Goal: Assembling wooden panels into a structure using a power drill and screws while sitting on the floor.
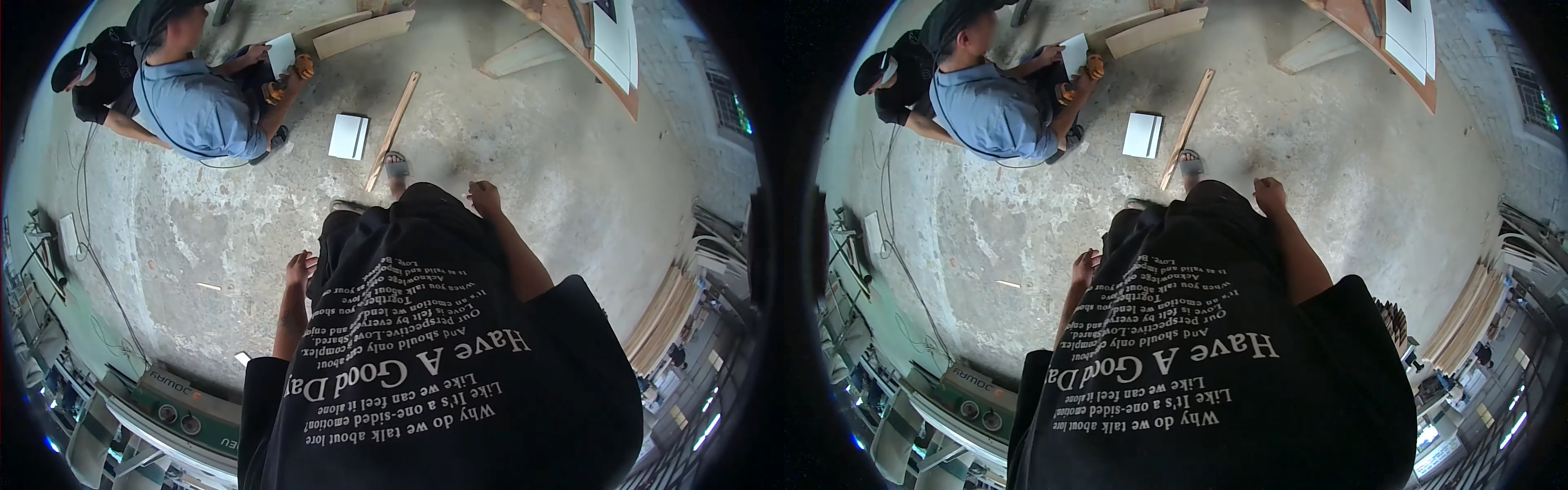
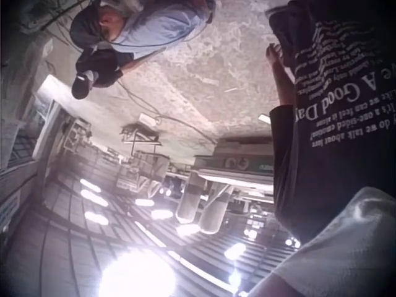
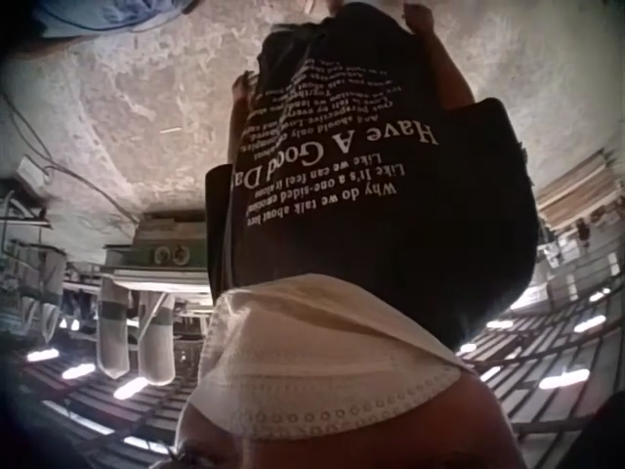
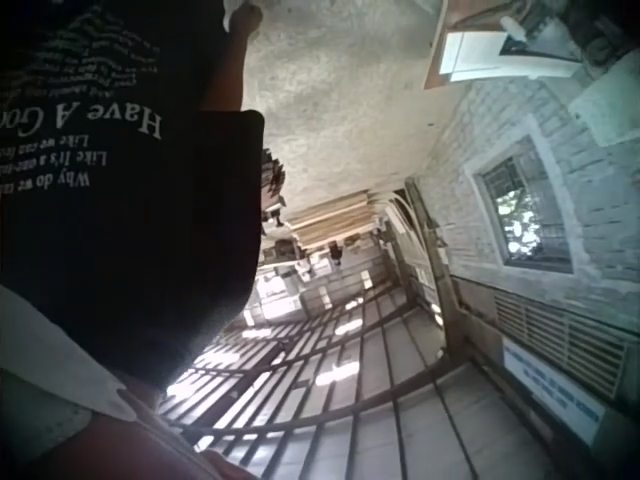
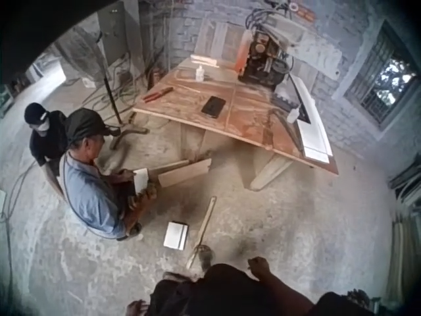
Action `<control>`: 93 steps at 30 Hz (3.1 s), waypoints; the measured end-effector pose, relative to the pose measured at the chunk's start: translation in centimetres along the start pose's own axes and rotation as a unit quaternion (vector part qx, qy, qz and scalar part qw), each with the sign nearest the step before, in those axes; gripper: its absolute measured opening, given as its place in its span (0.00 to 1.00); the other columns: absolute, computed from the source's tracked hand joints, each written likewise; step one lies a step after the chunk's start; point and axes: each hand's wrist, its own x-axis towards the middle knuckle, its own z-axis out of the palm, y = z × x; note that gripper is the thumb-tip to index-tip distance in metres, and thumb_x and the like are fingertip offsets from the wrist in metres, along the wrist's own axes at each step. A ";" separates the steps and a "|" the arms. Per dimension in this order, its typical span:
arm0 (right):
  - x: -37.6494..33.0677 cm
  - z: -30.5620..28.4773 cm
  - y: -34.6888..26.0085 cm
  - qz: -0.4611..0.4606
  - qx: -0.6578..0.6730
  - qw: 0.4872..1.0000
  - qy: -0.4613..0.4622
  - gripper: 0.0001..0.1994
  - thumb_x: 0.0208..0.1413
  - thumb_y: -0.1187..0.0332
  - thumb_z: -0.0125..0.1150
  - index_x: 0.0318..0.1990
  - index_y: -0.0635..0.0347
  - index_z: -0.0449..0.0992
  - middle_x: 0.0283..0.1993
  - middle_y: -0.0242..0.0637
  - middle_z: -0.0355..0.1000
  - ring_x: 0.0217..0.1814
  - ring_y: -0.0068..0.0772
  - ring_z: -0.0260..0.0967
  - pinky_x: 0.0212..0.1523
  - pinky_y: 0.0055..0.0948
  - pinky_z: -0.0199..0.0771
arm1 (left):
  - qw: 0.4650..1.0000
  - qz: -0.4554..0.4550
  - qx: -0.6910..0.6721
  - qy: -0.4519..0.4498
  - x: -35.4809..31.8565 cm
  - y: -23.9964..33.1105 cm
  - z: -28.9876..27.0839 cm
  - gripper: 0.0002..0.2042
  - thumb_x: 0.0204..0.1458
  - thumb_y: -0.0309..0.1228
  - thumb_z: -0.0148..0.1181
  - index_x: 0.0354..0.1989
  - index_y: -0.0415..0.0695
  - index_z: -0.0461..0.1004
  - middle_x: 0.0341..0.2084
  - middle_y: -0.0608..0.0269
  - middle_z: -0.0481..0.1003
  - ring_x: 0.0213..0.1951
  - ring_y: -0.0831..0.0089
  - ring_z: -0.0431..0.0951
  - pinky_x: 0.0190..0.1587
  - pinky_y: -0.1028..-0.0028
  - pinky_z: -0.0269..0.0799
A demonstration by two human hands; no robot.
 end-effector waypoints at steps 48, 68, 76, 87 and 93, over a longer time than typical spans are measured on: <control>12.0 19.2 -20.0 -0.081 0.220 0.966 -0.112 0.06 0.69 0.68 0.57 0.45 0.58 0.77 0.42 0.31 0.80 0.43 0.26 0.81 0.37 0.26 0.78 | 0.922 0.310 0.215 -0.083 23.9 21.9 9.7 0.05 0.58 0.29 0.58 0.38 0.41 0.78 0.30 0.56 0.82 0.35 0.66 0.85 0.38 0.67 0.79; 33.9 37.4 -26.5 -0.462 0.131 0.869 -0.123 0.07 0.65 0.71 0.64 0.40 0.66 0.76 0.35 0.38 0.77 0.37 0.21 0.76 0.39 0.24 0.76 | 0.682 0.335 0.645 -0.080 43.8 27.5 21.9 0.13 0.59 0.41 0.61 0.43 0.43 0.76 0.38 0.47 0.80 0.44 0.50 0.82 0.47 0.52 0.78; 30.3 36.5 -26.9 -0.471 0.114 0.858 -0.171 0.14 0.64 0.68 0.66 0.28 0.64 0.71 0.18 0.36 0.66 0.19 0.22 0.61 0.22 0.30 0.61 | 0.674 0.321 0.649 -0.146 45.8 26.5 22.9 0.17 0.60 0.42 0.55 0.46 0.41 0.79 0.40 0.45 0.82 0.43 0.51 0.85 0.47 0.52 0.80; 30.6 37.9 -26.4 -0.496 0.029 0.853 -0.158 0.19 0.62 0.62 0.66 0.24 0.63 0.69 0.20 0.46 0.69 0.20 0.51 0.67 0.24 0.41 0.67 | 0.631 0.431 0.609 -0.211 51.3 25.3 23.5 0.10 0.53 0.28 0.58 0.41 0.41 0.81 0.38 0.48 0.83 0.41 0.51 0.84 0.43 0.54 0.79; 33.0 39.2 -26.3 -0.435 0.044 0.885 -0.163 0.17 0.61 0.59 0.68 0.29 0.63 0.73 0.23 0.45 0.72 0.25 0.47 0.73 0.28 0.41 0.71 | 0.615 0.356 0.669 -0.221 50.2 27.1 24.3 0.11 0.52 0.31 0.59 0.41 0.43 0.82 0.37 0.49 0.83 0.42 0.51 0.84 0.43 0.55 0.80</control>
